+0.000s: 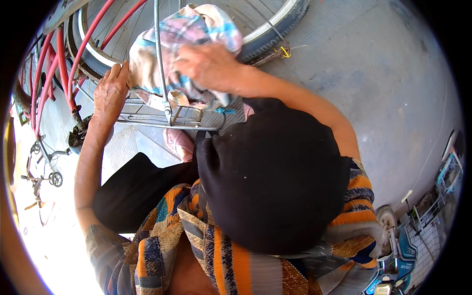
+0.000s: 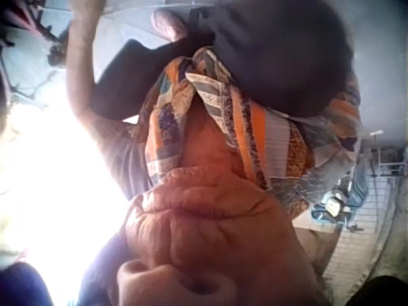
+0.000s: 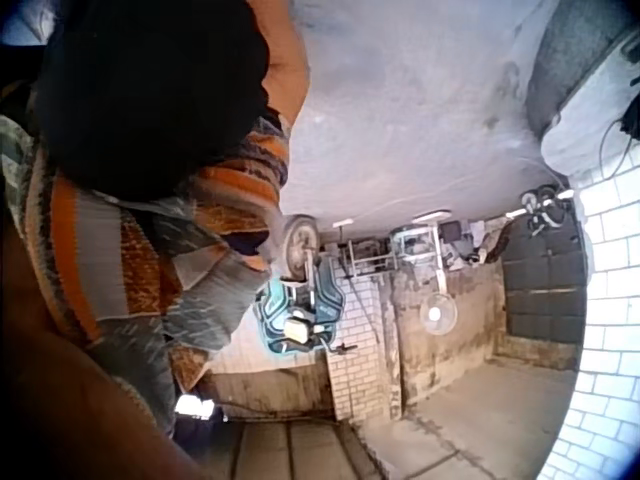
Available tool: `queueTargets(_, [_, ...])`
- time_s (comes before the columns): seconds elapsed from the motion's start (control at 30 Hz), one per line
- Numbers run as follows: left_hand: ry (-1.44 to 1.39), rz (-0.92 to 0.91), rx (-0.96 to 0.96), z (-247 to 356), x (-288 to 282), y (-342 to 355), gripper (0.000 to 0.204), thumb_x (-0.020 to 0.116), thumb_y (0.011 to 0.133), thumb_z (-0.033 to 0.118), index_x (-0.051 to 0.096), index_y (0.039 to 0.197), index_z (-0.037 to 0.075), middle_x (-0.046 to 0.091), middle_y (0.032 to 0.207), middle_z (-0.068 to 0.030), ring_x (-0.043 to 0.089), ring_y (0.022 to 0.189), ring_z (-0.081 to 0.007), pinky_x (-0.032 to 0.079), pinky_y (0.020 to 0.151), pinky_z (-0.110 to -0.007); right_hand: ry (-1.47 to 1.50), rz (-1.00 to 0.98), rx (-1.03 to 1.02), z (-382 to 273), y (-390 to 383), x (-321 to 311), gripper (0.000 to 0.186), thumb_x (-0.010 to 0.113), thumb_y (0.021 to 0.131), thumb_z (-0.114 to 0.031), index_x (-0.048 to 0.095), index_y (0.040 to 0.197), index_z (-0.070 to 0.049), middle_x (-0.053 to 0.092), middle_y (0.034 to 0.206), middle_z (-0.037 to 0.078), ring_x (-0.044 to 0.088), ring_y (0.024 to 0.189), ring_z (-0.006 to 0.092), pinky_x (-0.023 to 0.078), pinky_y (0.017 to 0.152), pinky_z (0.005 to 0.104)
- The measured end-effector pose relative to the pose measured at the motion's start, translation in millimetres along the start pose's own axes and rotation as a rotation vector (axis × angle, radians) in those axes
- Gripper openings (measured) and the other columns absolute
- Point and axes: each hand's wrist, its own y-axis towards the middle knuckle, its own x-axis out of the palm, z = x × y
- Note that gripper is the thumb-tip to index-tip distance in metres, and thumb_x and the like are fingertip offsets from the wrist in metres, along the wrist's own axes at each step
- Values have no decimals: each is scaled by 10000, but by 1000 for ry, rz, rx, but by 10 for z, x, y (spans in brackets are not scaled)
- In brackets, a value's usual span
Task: The person wipes the rim and spokes of a bicycle wheel with a cloth, rotating the wheel by hand to reach different sections.
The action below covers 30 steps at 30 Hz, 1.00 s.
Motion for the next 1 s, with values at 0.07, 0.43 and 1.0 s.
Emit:
queueTargets(0.07, [8,-34,-24,-46,35,-14,453,650,824,28,565,1269,18,591,1025,-122,651,973,-291,556,829,-395,-148,-83,52,163,-182,-245,141,618,819,-112,692,938,-103,538,821,36,625,675,168,514,548,296])
queueTargets(0.43, [-153,55,99,204,-72,25,535,763,714,51,578,1215,29,555,1214,-121,624,1031,-303,548,867,-383,-130,-65,210,150,-168,-402,80,603,800,-90,636,742,-46,583,797,70,677,700,236,541,559,374])
queueTargets(1.0, [64,30,106,-199,-62,156,337,590,813,-17,597,1149,6,582,1052,-116,622,980,-282,537,816,-387,-200,-115,193,443,-449,-819,61,599,804,-87,568,752,-83,528,796,68,634,709,268,524,588,385])
